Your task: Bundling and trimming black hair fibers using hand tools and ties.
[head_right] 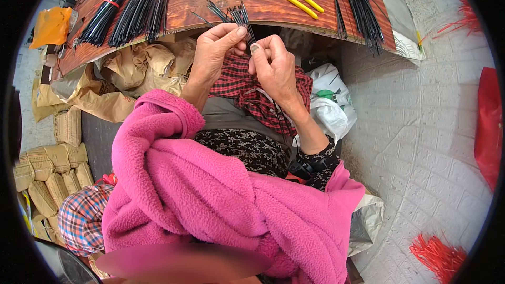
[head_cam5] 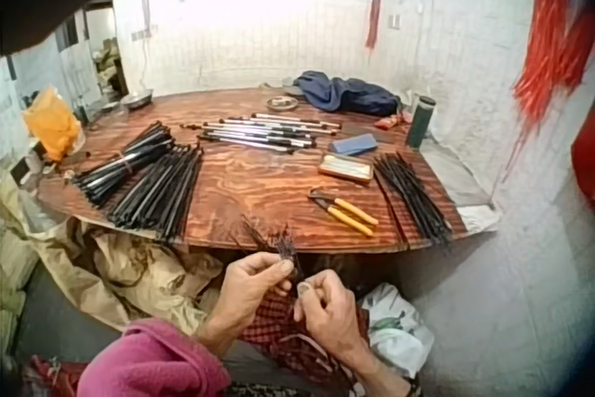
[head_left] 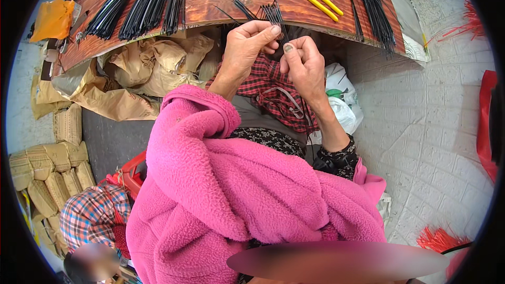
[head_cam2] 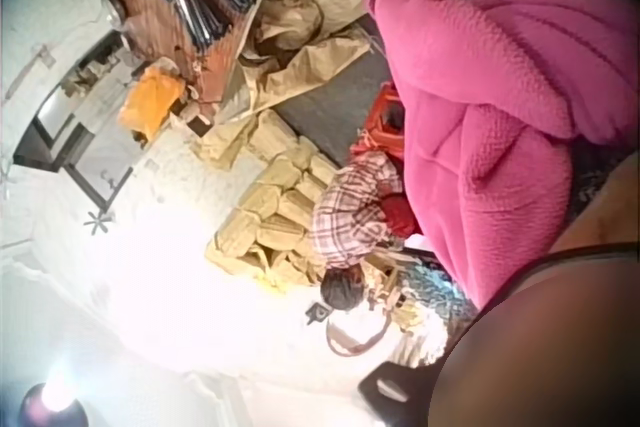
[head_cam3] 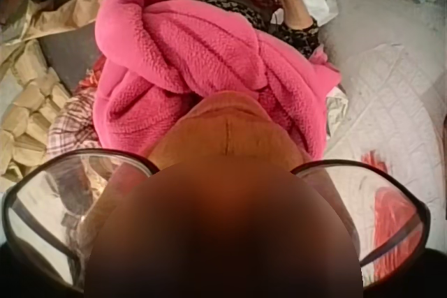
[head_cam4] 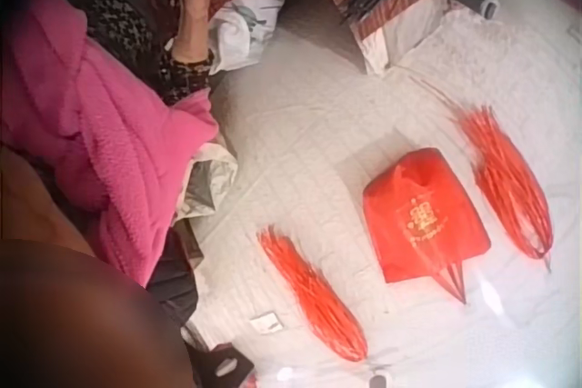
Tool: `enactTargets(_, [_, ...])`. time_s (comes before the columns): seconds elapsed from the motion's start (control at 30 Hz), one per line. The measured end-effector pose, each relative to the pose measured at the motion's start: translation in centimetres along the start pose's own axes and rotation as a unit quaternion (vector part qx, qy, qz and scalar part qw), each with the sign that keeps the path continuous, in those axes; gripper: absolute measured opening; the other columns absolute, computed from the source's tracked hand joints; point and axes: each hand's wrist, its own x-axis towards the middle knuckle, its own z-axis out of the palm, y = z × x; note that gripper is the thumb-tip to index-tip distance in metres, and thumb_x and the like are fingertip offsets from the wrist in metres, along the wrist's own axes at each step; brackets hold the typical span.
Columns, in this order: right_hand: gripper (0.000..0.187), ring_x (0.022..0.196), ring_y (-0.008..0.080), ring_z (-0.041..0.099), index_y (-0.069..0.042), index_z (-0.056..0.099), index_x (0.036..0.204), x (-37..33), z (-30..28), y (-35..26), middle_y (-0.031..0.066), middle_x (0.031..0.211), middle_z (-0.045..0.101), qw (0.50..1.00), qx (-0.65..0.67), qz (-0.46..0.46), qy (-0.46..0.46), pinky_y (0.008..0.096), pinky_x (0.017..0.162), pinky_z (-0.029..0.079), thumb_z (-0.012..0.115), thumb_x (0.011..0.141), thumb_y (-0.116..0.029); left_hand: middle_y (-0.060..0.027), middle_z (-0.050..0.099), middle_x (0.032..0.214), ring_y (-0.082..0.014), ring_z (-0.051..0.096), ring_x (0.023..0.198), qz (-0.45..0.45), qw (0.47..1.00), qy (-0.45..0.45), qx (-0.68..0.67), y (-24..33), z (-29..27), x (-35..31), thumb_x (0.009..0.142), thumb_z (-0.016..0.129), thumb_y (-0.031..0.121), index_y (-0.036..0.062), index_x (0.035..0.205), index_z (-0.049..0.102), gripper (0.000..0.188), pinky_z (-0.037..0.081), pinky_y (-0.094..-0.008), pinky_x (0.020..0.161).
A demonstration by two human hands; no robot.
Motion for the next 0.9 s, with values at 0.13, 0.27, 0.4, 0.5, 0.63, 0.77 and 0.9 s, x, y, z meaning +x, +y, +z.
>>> enactTargets(0.13, [0.015,0.047,0.0026,0.043,-0.001,0.050,0.094,0.13,0.16,0.13,0.0020,0.062,0.058,1.000,0.004,-0.009,0.001,0.0191,0.043,0.033,0.053,0.099,-0.015,-0.0045,0.068,0.081,-0.0098,0.065,0.067,0.018,1.000,0.005,0.000,0.14,-0.03,0.01,0.086,0.076,0.014,0.0008,0.096,0.068,0.019,0.052,-0.0213,0.058])
enactTargets(0.27, [0.016,0.047,0.0024,0.043,-0.001,0.050,0.093,0.32,0.08,0.18,0.0023,0.062,0.059,1.000,0.003,-0.022,0.000,0.0190,0.043,0.033,0.053,0.100,-0.016,-0.0044,0.068,0.080,-0.0097,0.065,0.067,0.019,1.000,0.012,0.000,0.28,0.49,0.05,0.086,0.075,0.014,0.0012,0.095,0.067,0.017,0.052,-0.0215,0.060])
enactTargets(0.4, [0.017,0.047,0.0021,0.043,-0.002,0.050,0.092,0.24,0.01,0.36,0.0026,0.062,0.059,0.999,0.008,-0.031,0.004,0.0192,0.043,0.033,0.053,0.100,-0.016,-0.0043,0.068,0.080,-0.0097,0.065,0.068,0.013,1.000,0.013,-0.018,-0.01,0.58,0.11,0.086,0.075,0.013,0.0017,0.094,0.067,0.016,0.053,-0.0220,0.062])
enactTargets(0.5, [0.016,0.047,0.0017,0.043,-0.001,0.051,0.092,0.34,-0.02,0.28,0.0033,0.062,0.060,0.999,0.004,-0.032,0.004,0.0192,0.042,0.033,0.052,0.100,-0.016,-0.0044,0.068,0.080,-0.0096,0.065,0.069,0.015,1.000,0.004,-0.015,-0.28,0.40,0.27,0.086,0.075,0.013,0.0020,0.093,0.067,0.015,0.053,-0.0224,0.064])
enactTargets(0.63, [0.016,0.047,0.0019,0.043,-0.001,0.051,0.092,0.46,0.03,0.43,0.0042,0.063,0.061,1.000,0.016,-0.024,0.009,0.0193,0.042,0.033,0.051,0.100,-0.015,-0.0044,0.068,0.081,-0.0096,0.065,0.070,0.008,0.999,0.008,-0.031,-0.20,0.57,0.18,0.086,0.074,0.013,0.0023,0.093,0.067,0.014,0.054,-0.0228,0.065])
enactTargets(0.77, [0.017,0.046,0.0022,0.043,-0.001,0.051,0.092,0.51,0.16,0.23,0.0051,0.063,0.062,1.000,0.017,-0.016,0.016,0.0191,0.042,0.034,0.051,0.100,-0.015,-0.0042,0.069,0.082,-0.0095,0.065,0.070,0.013,0.999,0.011,-0.034,-0.19,0.52,0.23,0.087,0.073,0.012,0.0024,0.093,0.067,0.013,0.054,-0.0228,0.065])
enactTargets(0.9, [0.017,0.046,0.0025,0.044,-0.001,0.051,0.092,0.63,0.29,0.30,0.0054,0.063,0.062,0.999,0.024,-0.018,0.015,0.0190,0.042,0.034,0.051,0.100,-0.016,-0.0041,0.069,0.084,-0.0094,0.064,0.071,0.010,0.999,0.008,-0.037,-0.20,0.41,0.24,0.087,0.073,0.012,0.0028,0.093,0.067,0.012,0.053,-0.0226,0.065])
